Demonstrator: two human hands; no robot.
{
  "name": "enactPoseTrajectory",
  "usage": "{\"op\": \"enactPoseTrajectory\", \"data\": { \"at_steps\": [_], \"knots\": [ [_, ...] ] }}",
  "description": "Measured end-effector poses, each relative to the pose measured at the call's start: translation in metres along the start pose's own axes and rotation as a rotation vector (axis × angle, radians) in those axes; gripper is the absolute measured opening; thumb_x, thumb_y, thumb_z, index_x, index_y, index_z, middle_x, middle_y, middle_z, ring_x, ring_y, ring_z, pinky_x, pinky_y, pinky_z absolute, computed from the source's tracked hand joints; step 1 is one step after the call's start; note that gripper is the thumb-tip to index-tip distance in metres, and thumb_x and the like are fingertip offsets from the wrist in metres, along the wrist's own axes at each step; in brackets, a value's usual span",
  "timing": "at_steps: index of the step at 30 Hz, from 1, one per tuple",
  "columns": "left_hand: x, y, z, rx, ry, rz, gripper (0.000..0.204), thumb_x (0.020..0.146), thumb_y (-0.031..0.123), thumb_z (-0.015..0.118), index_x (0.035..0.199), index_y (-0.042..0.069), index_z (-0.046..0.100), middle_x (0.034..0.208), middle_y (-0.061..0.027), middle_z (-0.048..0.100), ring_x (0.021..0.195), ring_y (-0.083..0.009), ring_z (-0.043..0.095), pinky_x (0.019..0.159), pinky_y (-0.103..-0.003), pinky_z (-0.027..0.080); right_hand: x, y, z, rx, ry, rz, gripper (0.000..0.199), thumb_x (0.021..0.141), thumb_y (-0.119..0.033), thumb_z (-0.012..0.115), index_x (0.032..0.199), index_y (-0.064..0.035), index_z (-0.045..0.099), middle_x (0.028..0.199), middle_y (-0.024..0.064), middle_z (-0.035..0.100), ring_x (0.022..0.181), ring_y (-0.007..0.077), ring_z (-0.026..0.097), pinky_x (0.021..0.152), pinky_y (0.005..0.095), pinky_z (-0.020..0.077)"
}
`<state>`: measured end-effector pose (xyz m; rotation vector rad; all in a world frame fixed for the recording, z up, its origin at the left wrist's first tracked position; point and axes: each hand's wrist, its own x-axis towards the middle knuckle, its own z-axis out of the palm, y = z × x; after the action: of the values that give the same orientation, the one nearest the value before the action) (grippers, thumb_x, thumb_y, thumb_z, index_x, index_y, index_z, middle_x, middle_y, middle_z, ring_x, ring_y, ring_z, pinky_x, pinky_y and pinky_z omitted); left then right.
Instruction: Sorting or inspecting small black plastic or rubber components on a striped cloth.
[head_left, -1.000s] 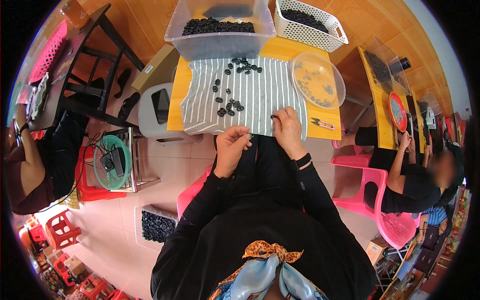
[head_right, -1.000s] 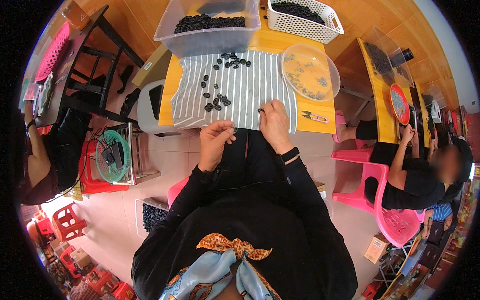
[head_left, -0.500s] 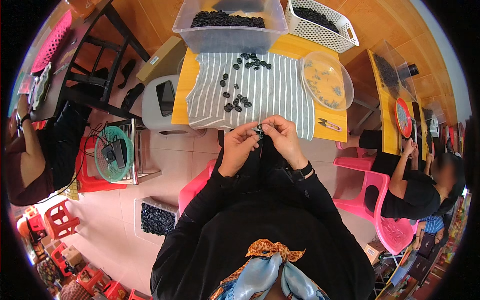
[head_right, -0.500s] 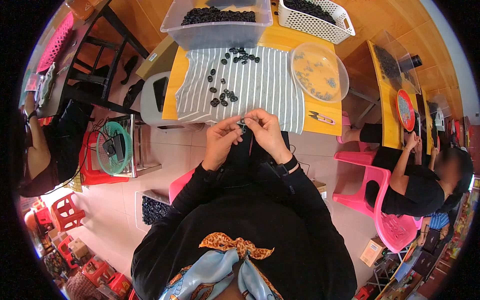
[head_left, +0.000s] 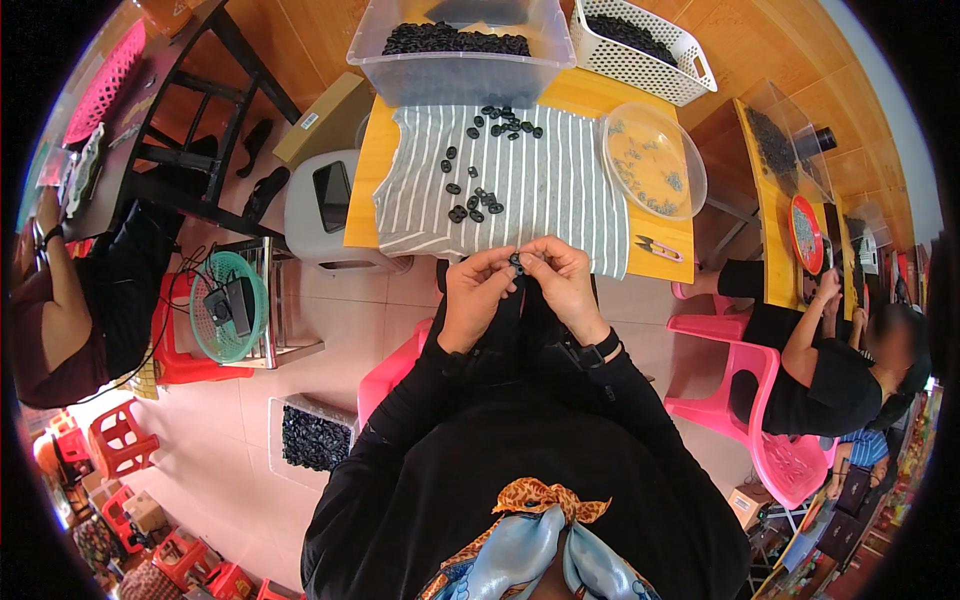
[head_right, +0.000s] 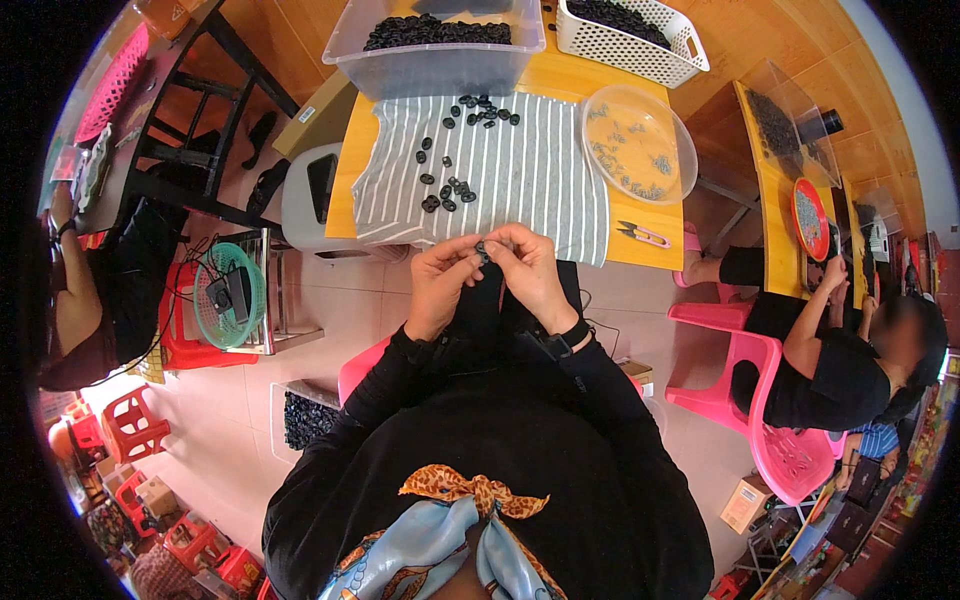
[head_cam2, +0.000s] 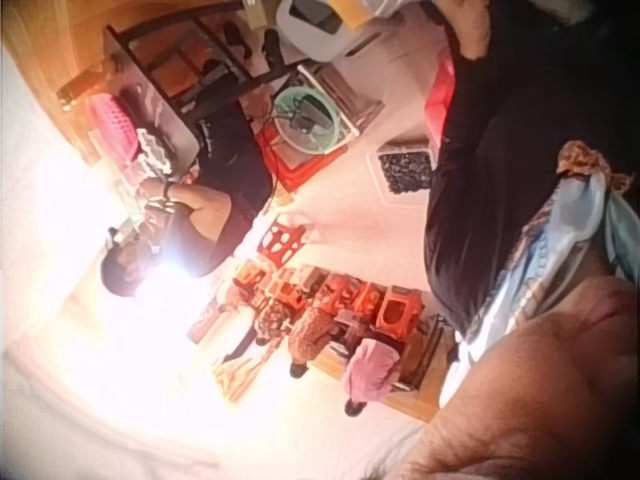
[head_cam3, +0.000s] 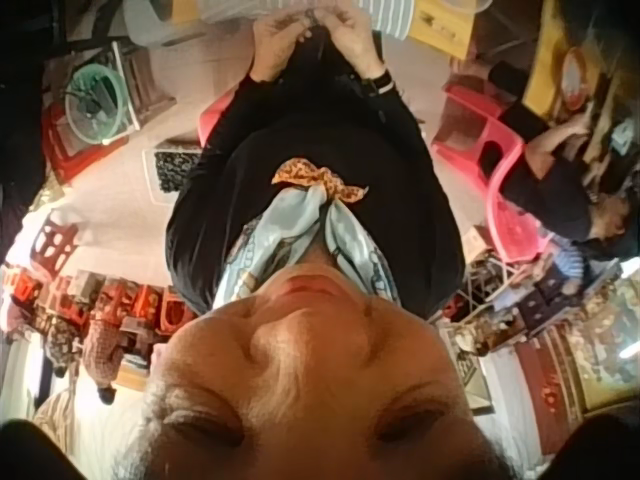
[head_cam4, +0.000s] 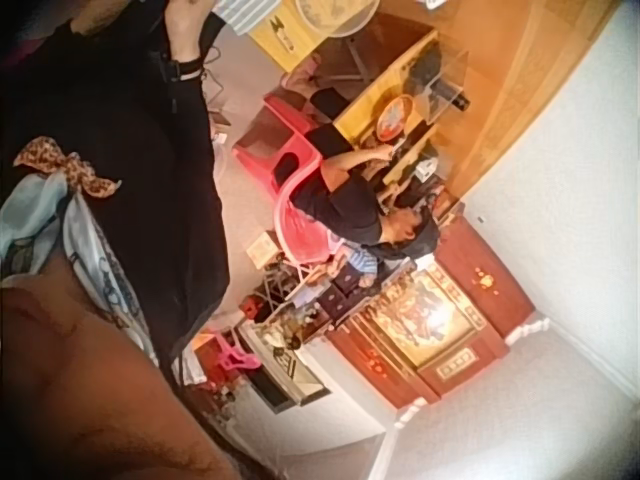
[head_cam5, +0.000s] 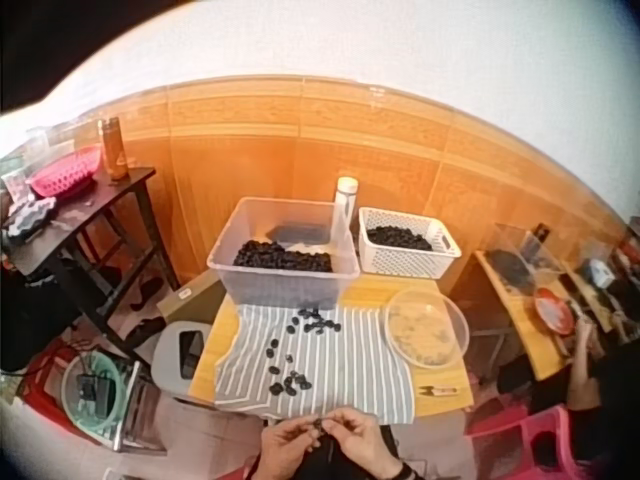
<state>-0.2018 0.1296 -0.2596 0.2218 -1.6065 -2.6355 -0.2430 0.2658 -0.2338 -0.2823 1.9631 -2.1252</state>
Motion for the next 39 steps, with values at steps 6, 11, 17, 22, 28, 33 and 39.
{"op": "enactPoseTrajectory", "data": {
  "at_steps": [6,11,17,22,28,33,39],
  "knots": [
    [0.000,-0.003,0.000,0.005,0.013,0.058,0.025,0.081,-0.004,0.059,0.105,-0.002,0.064,0.081,-0.0029,0.063,0.064,-0.0072,0.056,0.057,-0.019,0.044,-0.008,0.002,0.001,-0.131,0.012,-0.057,0.010,0.085,0.001,0.058,0.094,0.0010,0.061,0.077,-0.0011,0.059,0.070,0.0043,0.053,0.062,0.0194,0.0422],
    [-0.001,-0.002,0.002,-0.065,0.028,0.054,0.024,0.083,-0.003,0.058,0.106,-0.001,0.064,0.081,-0.0039,0.061,0.065,-0.0077,0.056,0.058,-0.019,0.045,-0.012,-0.009,0.003,-0.351,-0.047,-0.326,0.023,0.078,0.007,0.060,0.101,0.0023,0.059,0.081,0.0081,0.054,0.073,0.0151,0.058,0.062,0.0238,0.0457],
    [-0.014,0.014,0.012,-0.049,-0.029,0.081,0.026,0.084,-0.005,0.057,0.109,-0.002,0.062,0.087,-0.0053,0.062,0.069,-0.0090,0.056,0.060,-0.020,0.045,-0.019,-0.025,0.002,-0.396,-0.028,-0.417,0.024,0.076,0.009,0.060,0.099,0.0034,0.059,0.080,0.0114,0.056,0.070,0.0200,0.059,0.061,0.0261,0.0469],
    [-0.036,0.051,0.033,0.093,-0.044,0.174,0.025,0.084,-0.007,0.055,0.109,-0.003,0.061,0.092,-0.0060,0.057,0.070,-0.0094,0.056,0.061,-0.019,0.045,-0.033,-0.063,0.009,-0.399,-0.019,-0.494,0.020,0.076,0.009,0.060,0.096,0.0055,0.058,0.080,0.0126,0.057,0.067,0.0201,0.059,0.059,0.0263,0.0474],
    [-0.046,0.069,0.045,0.146,-0.022,0.330,0.024,0.084,-0.008,0.055,0.107,-0.003,0.060,0.086,-0.0048,0.055,0.067,-0.0081,0.054,0.057,-0.018,0.044,-0.036,-0.085,0.012,-0.371,-0.026,-0.596,0.018,0.076,0.010,0.060,0.094,0.0065,0.058,0.081,0.0132,0.057,0.065,0.0190,0.059,0.057,0.0253,0.0479],
    [-0.045,0.069,0.048,0.186,-0.027,0.353,0.022,0.085,-0.006,0.054,0.106,-0.004,0.061,0.088,-0.0054,0.057,0.065,-0.0082,0.054,0.056,-0.019,0.044,-0.042,-0.084,0.016,-0.333,0.025,-0.604,0.017,0.077,0.010,0.060,0.094,0.0062,0.059,0.081,0.0124,0.057,0.065,0.0170,0.059,0.056,0.0245,0.0471],
    [-0.021,0.041,0.030,0.143,-0.097,0.022,0.033,0.085,-0.001,0.058,0.118,-0.002,0.055,0.082,-0.0052,0.061,0.063,-0.0076,0.055,0.054,-0.019,0.043,-0.023,-0.042,-0.025,0.092,-0.151,0.147,0.017,0.080,0.005,0.060,0.097,-0.0003,0.061,0.080,0.0005,0.061,0.066,0.0063,0.053,0.059,0.0193,0.0423]
  ]
}}
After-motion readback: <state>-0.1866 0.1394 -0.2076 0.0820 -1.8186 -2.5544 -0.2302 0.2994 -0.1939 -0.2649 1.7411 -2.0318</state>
